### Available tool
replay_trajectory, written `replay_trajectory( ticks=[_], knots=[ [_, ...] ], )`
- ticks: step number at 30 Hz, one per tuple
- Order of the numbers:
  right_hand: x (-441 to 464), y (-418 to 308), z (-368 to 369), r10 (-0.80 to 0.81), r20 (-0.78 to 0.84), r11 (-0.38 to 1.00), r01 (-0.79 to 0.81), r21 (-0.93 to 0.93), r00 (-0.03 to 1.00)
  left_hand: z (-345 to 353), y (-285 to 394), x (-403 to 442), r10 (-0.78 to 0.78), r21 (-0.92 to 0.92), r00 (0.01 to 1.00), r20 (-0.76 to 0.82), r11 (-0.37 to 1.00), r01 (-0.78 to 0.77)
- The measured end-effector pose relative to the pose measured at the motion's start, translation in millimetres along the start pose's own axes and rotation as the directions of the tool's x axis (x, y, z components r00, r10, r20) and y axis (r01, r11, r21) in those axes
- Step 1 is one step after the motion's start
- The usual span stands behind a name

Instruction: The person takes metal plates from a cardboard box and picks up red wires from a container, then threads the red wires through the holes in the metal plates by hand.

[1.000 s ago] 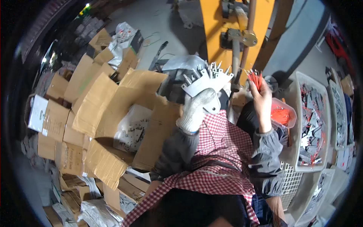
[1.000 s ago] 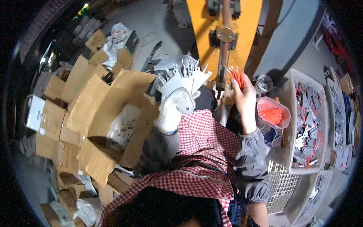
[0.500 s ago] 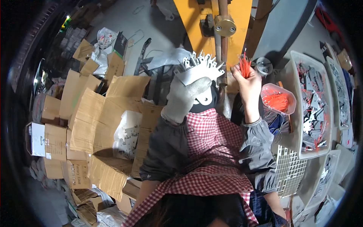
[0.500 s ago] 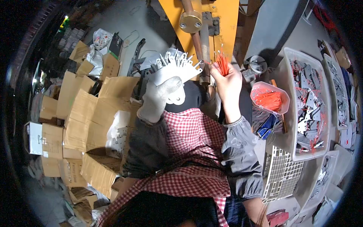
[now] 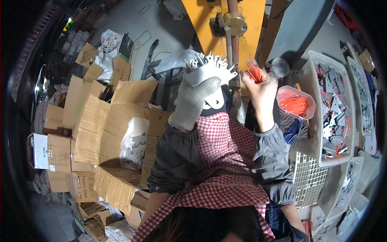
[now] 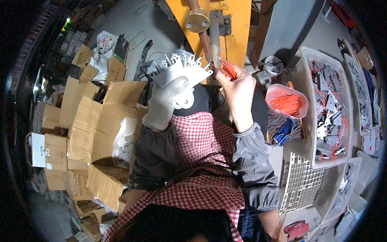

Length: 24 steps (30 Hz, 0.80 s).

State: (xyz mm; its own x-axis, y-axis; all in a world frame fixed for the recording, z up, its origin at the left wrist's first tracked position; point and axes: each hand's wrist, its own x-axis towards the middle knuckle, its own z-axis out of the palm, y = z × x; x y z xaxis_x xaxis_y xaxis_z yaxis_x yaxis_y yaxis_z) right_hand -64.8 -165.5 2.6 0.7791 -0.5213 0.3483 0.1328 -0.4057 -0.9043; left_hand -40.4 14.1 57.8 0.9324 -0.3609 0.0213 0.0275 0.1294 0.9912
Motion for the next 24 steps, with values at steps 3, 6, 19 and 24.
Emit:
replay_trajectory(
  ticks=[3,6,19,24],
  knots=[
    [-0.2,0.6,-0.1,0.035,0.019,0.999,-0.036,0.022,0.999,0.6,-0.5,-0.5,-0.027,-0.145,0.998,0.056,0.989,0.035],
    [0.2,8.1,-1.9,0.037,0.045,0.999,-0.038,0.032,0.998,-9.6,-15.7,-0.8,-0.018,-0.096,0.998,0.055,0.995,0.023],
    [9.4,12.4,-14.7,-0.064,-0.010,0.997,0.064,-0.031,0.998,9.4,-38.1,-17.5,0.195,0.093,0.955,-0.222,0.980,-0.179],
    [4.0,12.6,3.1,0.045,-0.042,0.998,-0.043,0.048,0.998,2.2,-33.6,-17.4,0.077,0.012,0.994,-0.079,0.997,-0.076]
  ],
)
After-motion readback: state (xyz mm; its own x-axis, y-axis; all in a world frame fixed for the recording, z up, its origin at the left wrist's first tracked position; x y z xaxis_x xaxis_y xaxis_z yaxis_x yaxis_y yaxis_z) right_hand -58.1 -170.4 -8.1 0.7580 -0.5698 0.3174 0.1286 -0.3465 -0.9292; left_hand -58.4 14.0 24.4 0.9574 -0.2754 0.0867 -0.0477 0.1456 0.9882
